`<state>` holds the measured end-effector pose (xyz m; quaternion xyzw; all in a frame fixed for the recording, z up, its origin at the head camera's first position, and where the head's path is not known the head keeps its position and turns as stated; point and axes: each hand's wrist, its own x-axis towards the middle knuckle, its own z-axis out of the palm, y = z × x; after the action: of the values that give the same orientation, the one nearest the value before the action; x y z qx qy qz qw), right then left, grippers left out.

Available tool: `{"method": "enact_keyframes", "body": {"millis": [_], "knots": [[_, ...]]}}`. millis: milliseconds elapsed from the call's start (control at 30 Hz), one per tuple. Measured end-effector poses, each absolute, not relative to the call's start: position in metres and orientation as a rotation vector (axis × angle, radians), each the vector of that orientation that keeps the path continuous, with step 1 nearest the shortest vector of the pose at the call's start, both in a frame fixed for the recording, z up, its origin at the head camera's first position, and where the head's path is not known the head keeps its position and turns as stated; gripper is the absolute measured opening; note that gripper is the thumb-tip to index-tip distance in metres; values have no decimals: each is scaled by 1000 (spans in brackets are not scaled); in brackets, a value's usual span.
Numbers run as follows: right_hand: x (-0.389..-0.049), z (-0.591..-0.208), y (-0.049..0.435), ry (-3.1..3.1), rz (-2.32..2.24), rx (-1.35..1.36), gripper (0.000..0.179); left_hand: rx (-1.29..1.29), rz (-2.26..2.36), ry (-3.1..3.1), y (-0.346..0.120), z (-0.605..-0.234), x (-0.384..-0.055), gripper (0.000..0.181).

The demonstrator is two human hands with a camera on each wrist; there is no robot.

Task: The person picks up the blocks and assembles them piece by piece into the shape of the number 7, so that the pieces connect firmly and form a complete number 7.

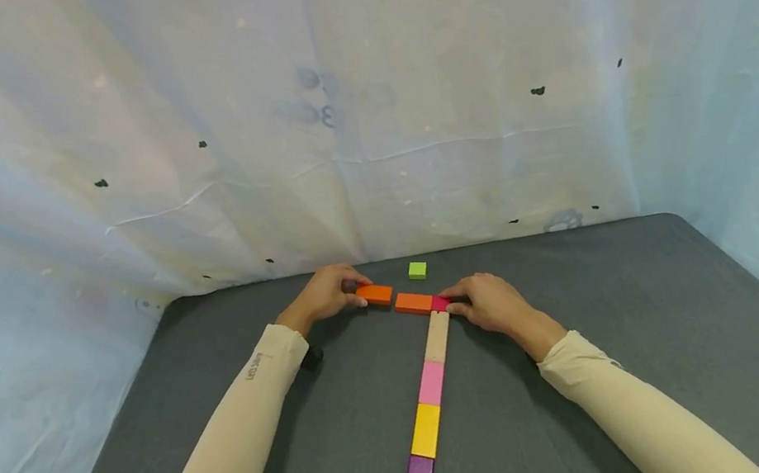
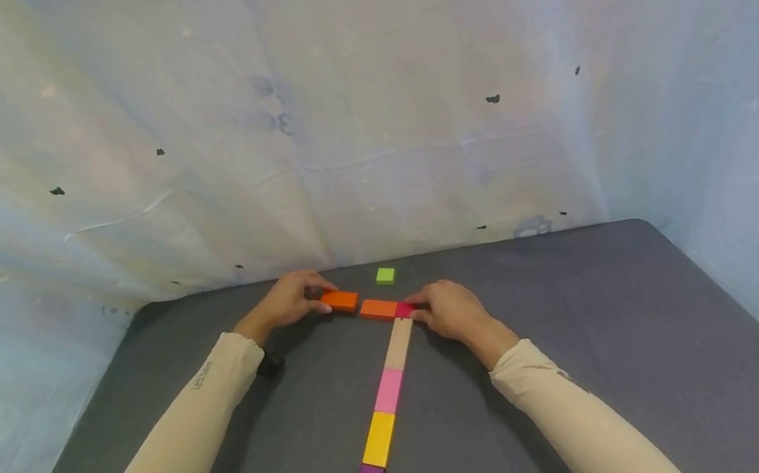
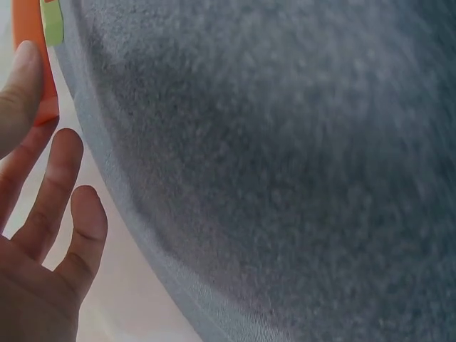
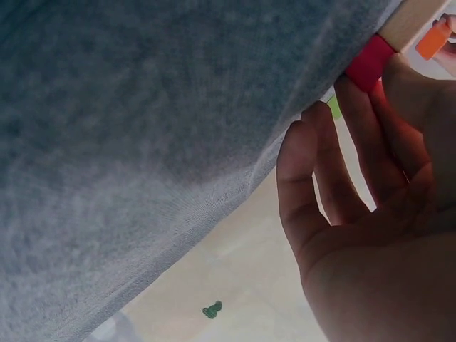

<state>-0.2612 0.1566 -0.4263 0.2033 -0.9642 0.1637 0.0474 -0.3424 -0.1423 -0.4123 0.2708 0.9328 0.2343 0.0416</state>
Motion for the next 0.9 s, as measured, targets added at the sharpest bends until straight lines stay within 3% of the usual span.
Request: {"method": "enact_keyframes", "body": {"millis": [900], "knots": [[-259,-424,153,-2947,497,611,33,819,700,2848,-136,-426,-343,33]]}}
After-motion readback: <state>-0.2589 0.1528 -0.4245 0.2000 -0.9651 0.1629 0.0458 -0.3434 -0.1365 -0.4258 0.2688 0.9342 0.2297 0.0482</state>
